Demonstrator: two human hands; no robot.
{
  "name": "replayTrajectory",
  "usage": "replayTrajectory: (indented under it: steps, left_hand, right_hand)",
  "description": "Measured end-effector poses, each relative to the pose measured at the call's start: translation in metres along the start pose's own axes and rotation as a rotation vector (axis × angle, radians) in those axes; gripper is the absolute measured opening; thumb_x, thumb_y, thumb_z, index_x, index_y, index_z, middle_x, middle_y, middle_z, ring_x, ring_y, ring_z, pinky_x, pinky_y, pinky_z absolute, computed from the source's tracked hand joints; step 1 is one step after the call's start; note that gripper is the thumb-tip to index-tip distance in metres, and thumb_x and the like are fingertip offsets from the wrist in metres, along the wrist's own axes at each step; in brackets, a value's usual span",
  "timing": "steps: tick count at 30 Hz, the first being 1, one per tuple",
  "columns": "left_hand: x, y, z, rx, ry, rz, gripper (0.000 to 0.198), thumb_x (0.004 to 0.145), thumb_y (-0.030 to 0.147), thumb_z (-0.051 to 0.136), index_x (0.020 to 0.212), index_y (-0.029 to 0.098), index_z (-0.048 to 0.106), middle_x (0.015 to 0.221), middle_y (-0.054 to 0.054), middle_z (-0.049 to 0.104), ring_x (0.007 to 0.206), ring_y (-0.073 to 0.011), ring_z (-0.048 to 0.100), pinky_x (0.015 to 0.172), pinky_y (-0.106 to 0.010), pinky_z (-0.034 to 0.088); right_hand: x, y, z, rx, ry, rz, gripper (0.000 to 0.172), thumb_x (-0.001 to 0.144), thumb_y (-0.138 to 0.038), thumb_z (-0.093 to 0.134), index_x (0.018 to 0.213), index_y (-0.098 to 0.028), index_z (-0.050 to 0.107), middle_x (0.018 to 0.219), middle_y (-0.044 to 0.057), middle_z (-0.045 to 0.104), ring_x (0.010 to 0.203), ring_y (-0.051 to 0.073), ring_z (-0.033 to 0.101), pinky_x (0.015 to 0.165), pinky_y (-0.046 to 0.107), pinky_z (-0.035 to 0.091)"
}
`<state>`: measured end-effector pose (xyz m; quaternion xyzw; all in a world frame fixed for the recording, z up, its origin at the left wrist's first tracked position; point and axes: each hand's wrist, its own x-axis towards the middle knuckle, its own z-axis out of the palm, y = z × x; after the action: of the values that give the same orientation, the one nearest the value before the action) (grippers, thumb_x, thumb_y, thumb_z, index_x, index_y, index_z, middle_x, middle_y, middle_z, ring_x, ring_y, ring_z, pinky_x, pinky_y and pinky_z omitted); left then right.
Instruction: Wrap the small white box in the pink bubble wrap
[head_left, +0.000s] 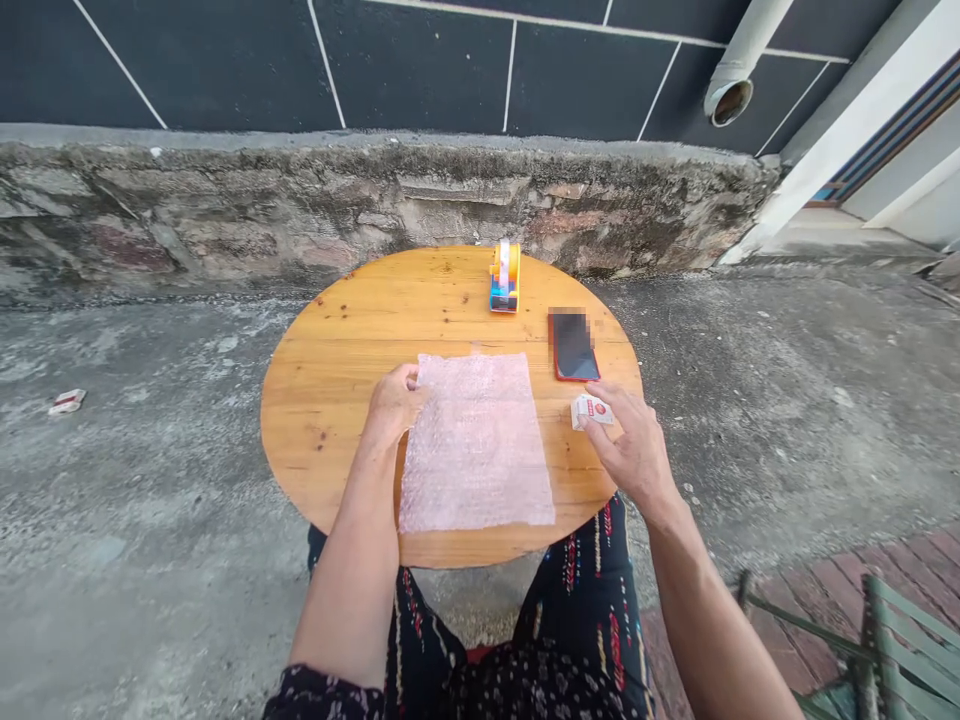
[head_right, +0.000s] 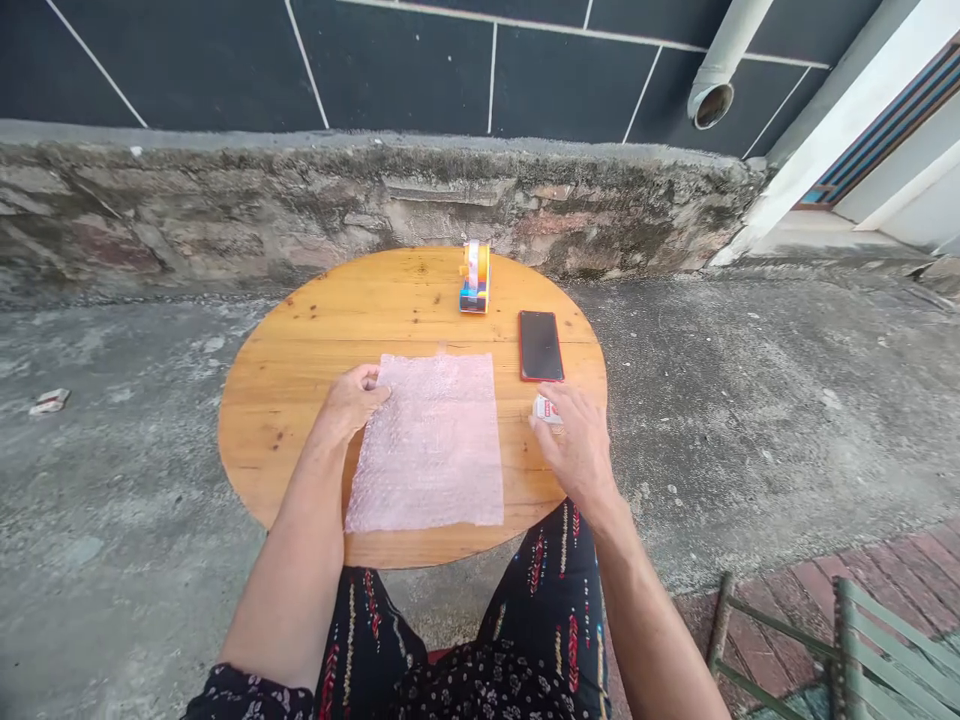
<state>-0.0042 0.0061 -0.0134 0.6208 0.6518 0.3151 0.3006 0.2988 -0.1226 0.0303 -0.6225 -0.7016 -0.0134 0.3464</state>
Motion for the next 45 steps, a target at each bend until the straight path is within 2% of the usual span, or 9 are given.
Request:
replayTrajectory:
  steps: [6, 11, 24, 28, 30, 32, 36, 41, 45]
  left_hand:
    - [0.001, 0.001, 0.0, 0.048, 0.006, 0.005, 0.033, 0.066, 0.024, 0.053, 0.095, 0.019, 0.067, 0.065, 0.002, 0.065, 0.055, -0.0137, 0.054, 0.052, -0.022, 0.035]
    - [-0.001, 0.007, -0.001, 0.112, 0.027, 0.006, 0.03, 0.068, 0.023, 0.054, 0.096, 0.022, 0.066, 0.067, 0.002, 0.065, 0.061, -0.0159, 0.058, 0.054, -0.024, 0.035]
    - [-0.011, 0.023, -0.002, 0.357, 0.143, -0.012, 0.025, 0.081, 0.028, 0.056, 0.106, 0.026, 0.059, 0.094, -0.005, 0.068, 0.09, -0.024, 0.062, 0.072, -0.03, 0.043]
    - [-0.027, 0.039, -0.007, 0.391, 0.25, 0.191, 0.029, 0.084, 0.028, 0.053, 0.111, 0.019, 0.058, 0.109, -0.011, 0.062, 0.106, -0.0279, 0.056, 0.089, -0.037, 0.044]
    - [-0.042, 0.049, -0.006, 0.408, 0.2, 0.36, 0.029, 0.087, 0.024, 0.048, 0.113, 0.018, 0.059, 0.112, -0.011, 0.062, 0.111, -0.0272, 0.053, 0.095, -0.038, 0.042]
    - [-0.059, 0.053, -0.002, 0.42, 0.055, 0.524, 0.03, 0.088, 0.019, 0.044, 0.114, 0.019, 0.059, 0.115, -0.009, 0.062, 0.112, -0.0246, 0.053, 0.099, -0.037, 0.042]
    - [-0.091, 0.036, 0.01, 0.483, -0.135, 0.628, 0.037, 0.089, 0.023, 0.047, 0.125, 0.018, 0.054, 0.129, -0.011, 0.056, 0.122, -0.026, 0.048, 0.106, -0.042, 0.039]
    - [-0.113, -0.01, 0.003, 0.514, -0.098, 0.592, 0.045, 0.092, 0.034, 0.046, 0.135, 0.019, 0.047, 0.145, -0.011, 0.045, 0.136, -0.0286, 0.037, 0.113, -0.048, 0.032]
    - [-0.118, -0.027, -0.004, 0.476, -0.028, 0.551, 0.046, 0.091, 0.035, 0.048, 0.134, 0.021, 0.049, 0.144, -0.011, 0.046, 0.136, -0.0295, 0.037, 0.112, -0.05, 0.034]
  right_hand:
    - [0.001, -0.044, 0.034, 0.143, -0.205, -0.218, 0.029, 0.09, -0.023, 0.051, 0.117, -0.021, 0.061, 0.126, 0.008, 0.062, 0.118, 0.023, 0.055, 0.102, 0.045, 0.041]
    - [0.003, -0.061, 0.069, 0.028, -0.46, -0.29, 0.053, 0.087, -0.033, 0.058, 0.136, -0.016, 0.047, 0.143, 0.013, 0.049, 0.132, 0.027, 0.042, 0.109, 0.048, 0.035]
    - [0.004, -0.051, 0.08, -0.078, -0.442, -0.281, 0.055, 0.09, -0.042, 0.053, 0.137, -0.015, 0.047, 0.147, 0.013, 0.042, 0.136, 0.029, 0.035, 0.112, 0.049, 0.029]
    - [0.003, -0.054, 0.08, -0.08, -0.432, -0.282, 0.054, 0.09, -0.042, 0.052, 0.136, -0.015, 0.048, 0.147, 0.014, 0.043, 0.136, 0.03, 0.036, 0.111, 0.049, 0.029]
    - [0.003, -0.054, 0.08, -0.072, -0.425, -0.282, 0.055, 0.09, -0.042, 0.053, 0.136, -0.013, 0.048, 0.146, 0.015, 0.043, 0.137, 0.03, 0.035, 0.112, 0.049, 0.028]
    - [0.003, -0.053, 0.08, -0.058, -0.415, -0.282, 0.057, 0.09, -0.043, 0.053, 0.136, -0.011, 0.048, 0.146, 0.016, 0.044, 0.137, 0.03, 0.035, 0.112, 0.048, 0.028]
    - [0.002, -0.052, 0.083, -0.034, -0.401, -0.269, 0.057, 0.09, -0.043, 0.051, 0.137, -0.011, 0.047, 0.145, 0.016, 0.045, 0.136, 0.03, 0.035, 0.112, 0.049, 0.028]
    - [0.001, -0.05, 0.082, -0.021, -0.391, -0.265, 0.058, 0.087, -0.04, 0.056, 0.137, -0.012, 0.047, 0.146, 0.016, 0.044, 0.136, 0.03, 0.036, 0.113, 0.049, 0.027]
    - [0.0, -0.049, 0.08, -0.024, -0.366, -0.254, 0.056, 0.089, -0.041, 0.054, 0.136, -0.011, 0.048, 0.144, 0.015, 0.046, 0.134, 0.03, 0.038, 0.112, 0.048, 0.03]
